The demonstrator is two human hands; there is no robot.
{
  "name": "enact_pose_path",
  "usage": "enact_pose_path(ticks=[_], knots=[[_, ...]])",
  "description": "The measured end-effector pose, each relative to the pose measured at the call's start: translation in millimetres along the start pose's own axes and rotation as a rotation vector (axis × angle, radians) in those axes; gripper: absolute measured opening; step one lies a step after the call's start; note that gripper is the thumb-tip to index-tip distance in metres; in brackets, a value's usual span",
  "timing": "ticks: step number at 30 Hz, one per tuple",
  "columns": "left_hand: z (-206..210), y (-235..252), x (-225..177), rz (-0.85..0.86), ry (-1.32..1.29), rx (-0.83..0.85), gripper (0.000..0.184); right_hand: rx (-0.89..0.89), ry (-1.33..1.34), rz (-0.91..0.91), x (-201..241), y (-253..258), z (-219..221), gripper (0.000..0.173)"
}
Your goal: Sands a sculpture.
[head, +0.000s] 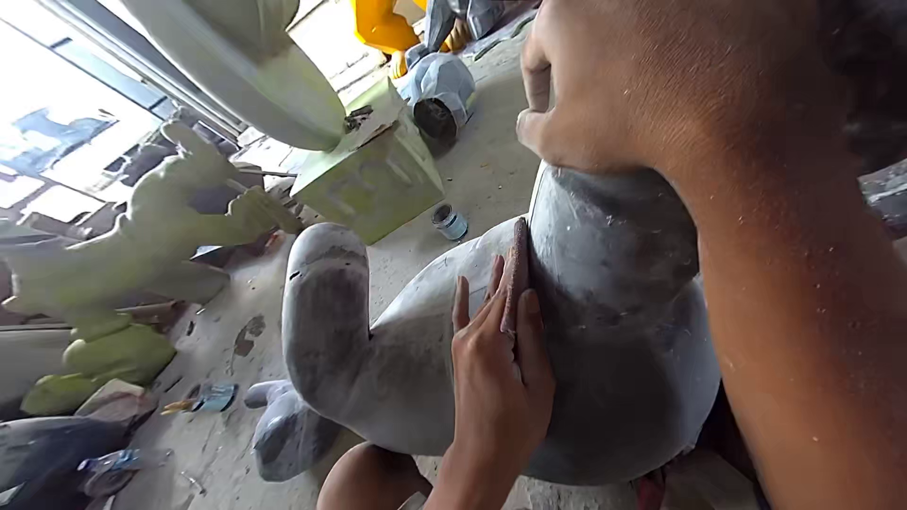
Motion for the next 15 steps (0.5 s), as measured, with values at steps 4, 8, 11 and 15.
enact_pose_path(ticks=[4,8,11,15], knots=[[-1.3,45.0,6.1,-0.119,-0.076,0.052,0.051,0.072,-0.043,-0.043,4.7,0.8,-0.2,0.027],[-3.0,20.0,4.7,-0.048,-0.071,0.075,0.048,0.207,-0.088,0.033,17.2,-24.9,-5.2,0.034],[1.8,8.0,0.3,-0.012,-0.060,0.003,0.046,0.165,-0.140,0.088,12.3,-33.9,-3.4,0.042],[-4.6,47.4,-0.3,-0.150,-0.104,0.046,0.050,0.151,-0.192,0.025,-0.5,0.2,14.3,0.049]])
Point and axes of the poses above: each hand's wrist, its own y-axis towards the middle knuckle, its own z-axis out of the palm, x = y × z, the point moved 6 cm from there along y, towards the middle knuckle, and after that the axes turned 9 degrees about x, right-handed, at the moved point
